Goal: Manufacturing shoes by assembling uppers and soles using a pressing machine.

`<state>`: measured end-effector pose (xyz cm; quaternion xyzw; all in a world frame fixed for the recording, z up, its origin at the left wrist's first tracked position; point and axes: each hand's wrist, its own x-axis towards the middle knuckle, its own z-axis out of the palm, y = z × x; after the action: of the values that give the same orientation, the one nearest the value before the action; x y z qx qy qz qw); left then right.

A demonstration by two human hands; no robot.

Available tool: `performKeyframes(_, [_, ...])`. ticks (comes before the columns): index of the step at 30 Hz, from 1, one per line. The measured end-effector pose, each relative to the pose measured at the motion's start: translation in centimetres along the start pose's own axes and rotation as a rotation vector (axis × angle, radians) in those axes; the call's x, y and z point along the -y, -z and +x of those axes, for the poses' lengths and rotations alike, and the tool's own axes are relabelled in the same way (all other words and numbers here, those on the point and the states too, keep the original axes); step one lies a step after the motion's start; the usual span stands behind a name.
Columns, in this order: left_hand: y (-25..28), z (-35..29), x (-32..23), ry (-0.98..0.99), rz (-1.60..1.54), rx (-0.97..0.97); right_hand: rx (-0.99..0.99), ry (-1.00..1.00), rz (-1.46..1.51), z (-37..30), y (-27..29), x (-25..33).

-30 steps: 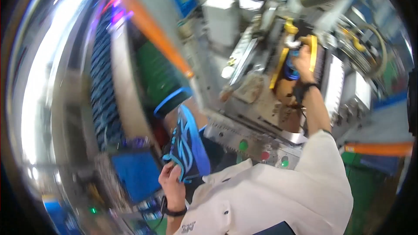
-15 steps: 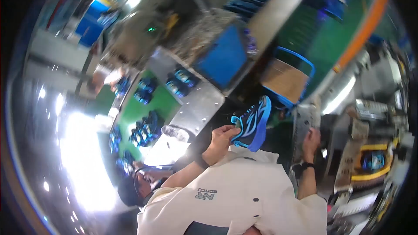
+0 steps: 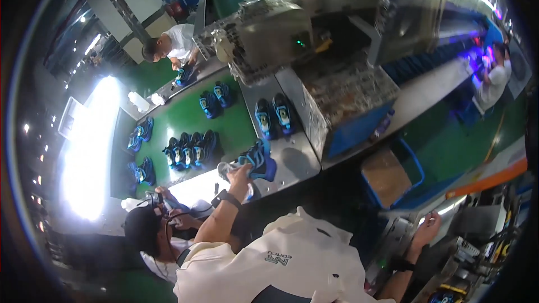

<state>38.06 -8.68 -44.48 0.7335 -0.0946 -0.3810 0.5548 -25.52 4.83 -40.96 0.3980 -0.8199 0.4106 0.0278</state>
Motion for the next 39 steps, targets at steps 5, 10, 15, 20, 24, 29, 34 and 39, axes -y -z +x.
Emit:
performKeyframes(5, [-2.0, 11.5, -3.2, -0.071, 0.119, -0.043, -0.039, 0.515, 0.111, 14.3, -0.7, 20.6])
performKeyframes(10, [-5.1, 23.9, -1.3, -0.381, 0.502, -0.225, 0.050, 0.923, 0.149, 23.1, -6.4, 46.2])
performKeyframes(15, [-8.9, 26.9, 2.6, -0.508, 0.537, -0.194, 0.313, 1.148, 0.187, 24.2, -17.8, 69.1])
performKeyframes(20, [-12.1, 26.2, 2.3, -0.510, 0.530, 0.001, 0.438, 1.246, 0.060, 25.9, -31.2, 82.5])
performKeyframes(24, [-12.5, 26.3, 1.9, -0.415, 0.565, -0.055, 0.508, 1.286, -0.051, 25.0, -40.3, 89.5])
performKeyframes(29, [-12.4, 26.3, 1.3, -0.369, 0.556, -0.048, 0.536, 1.252, -0.043, 26.5, -49.7, 93.7])
performKeyframes(34, [-12.1, 26.5, 2.0, -0.384, 0.579, -0.043, 0.579, 1.225, -0.076, 23.5, -51.7, 96.2])
performKeyframes(39, [-12.2, 26.3, 0.6, -0.353, 0.528, -0.029, 0.645, 1.144, -0.086, 22.4, -48.0, 93.8])
